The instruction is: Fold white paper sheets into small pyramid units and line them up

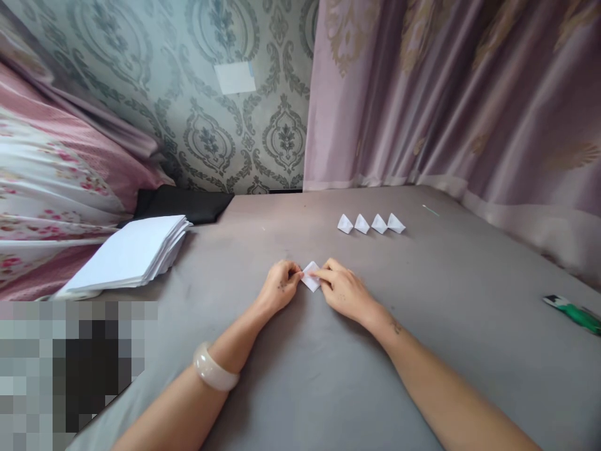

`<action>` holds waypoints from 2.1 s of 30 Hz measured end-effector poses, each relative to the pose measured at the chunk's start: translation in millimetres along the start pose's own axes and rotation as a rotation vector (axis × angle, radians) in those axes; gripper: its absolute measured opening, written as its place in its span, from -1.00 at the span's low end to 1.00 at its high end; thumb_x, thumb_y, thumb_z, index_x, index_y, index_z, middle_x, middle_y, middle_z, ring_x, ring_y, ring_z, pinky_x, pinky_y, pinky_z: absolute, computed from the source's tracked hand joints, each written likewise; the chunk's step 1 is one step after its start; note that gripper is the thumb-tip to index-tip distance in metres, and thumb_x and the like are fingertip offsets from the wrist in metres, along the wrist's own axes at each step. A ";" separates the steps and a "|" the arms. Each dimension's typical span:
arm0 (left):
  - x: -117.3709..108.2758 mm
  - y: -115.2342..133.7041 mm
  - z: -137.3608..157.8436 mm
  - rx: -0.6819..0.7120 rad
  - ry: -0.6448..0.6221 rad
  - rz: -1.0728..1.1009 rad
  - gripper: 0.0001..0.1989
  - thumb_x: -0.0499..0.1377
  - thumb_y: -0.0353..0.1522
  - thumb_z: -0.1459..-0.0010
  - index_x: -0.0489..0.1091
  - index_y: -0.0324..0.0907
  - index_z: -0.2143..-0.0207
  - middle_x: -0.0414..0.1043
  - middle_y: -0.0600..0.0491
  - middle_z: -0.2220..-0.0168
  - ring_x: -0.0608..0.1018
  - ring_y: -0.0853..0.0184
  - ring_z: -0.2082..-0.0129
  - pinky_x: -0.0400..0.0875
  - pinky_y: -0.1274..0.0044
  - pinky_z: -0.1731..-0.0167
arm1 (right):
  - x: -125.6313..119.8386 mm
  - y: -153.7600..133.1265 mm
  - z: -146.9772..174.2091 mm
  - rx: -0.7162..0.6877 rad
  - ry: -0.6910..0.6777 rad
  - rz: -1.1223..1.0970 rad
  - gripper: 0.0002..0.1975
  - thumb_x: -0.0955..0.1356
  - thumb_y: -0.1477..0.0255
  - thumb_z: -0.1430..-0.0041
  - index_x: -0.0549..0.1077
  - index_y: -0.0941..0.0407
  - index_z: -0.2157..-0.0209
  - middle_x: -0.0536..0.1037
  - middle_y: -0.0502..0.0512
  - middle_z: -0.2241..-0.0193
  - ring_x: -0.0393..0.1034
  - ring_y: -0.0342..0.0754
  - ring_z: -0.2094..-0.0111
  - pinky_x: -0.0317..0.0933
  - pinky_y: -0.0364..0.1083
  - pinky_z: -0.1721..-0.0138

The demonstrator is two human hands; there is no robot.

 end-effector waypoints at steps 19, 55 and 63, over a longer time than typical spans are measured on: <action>-17.1 26.2 6.6 0.147 0.000 0.584 -0.69 0.17 -0.26 -0.12 0.30 -0.21 0.12 0.44 0.03 0.34 0.46 0.38 0.34 0.34 0.51 0.26 | -5.8 23.5 -7.8 0.234 0.049 -0.878 -0.78 0.40 0.26 0.00 0.51 0.13 0.40 0.50 0.00 0.44 0.31 -0.14 0.40 0.16 -0.12 0.31; -27.8 54.8 20.5 0.621 0.216 -0.241 -0.81 0.03 -0.33 -0.26 0.41 -0.18 0.25 0.42 -0.03 0.28 0.38 0.31 0.25 0.33 0.48 0.21 | -34.3 2.1 -3.6 -0.135 0.304 -0.112 -0.85 0.24 0.43 -0.25 0.46 0.05 0.27 0.46 0.06 0.27 0.30 -0.08 0.19 0.15 -0.14 0.19; 0.4 65.7 25.4 0.765 0.104 -0.637 -0.70 -0.12 -0.43 -0.30 0.38 -0.24 0.33 0.38 -0.07 0.34 0.32 0.27 0.33 0.28 0.44 0.27 | -18.5 -17.9 0.3 -0.259 0.242 0.381 -0.74 0.15 0.58 -0.26 0.44 0.12 0.28 0.45 0.12 0.32 0.22 -0.03 0.28 0.02 -0.07 0.22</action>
Point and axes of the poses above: each hand's wrist, its own z-axis away from the middle knuckle, its own x-axis out of the palm, y = z × x, the point moved 10 cm from there along -z, towards the middle knuckle
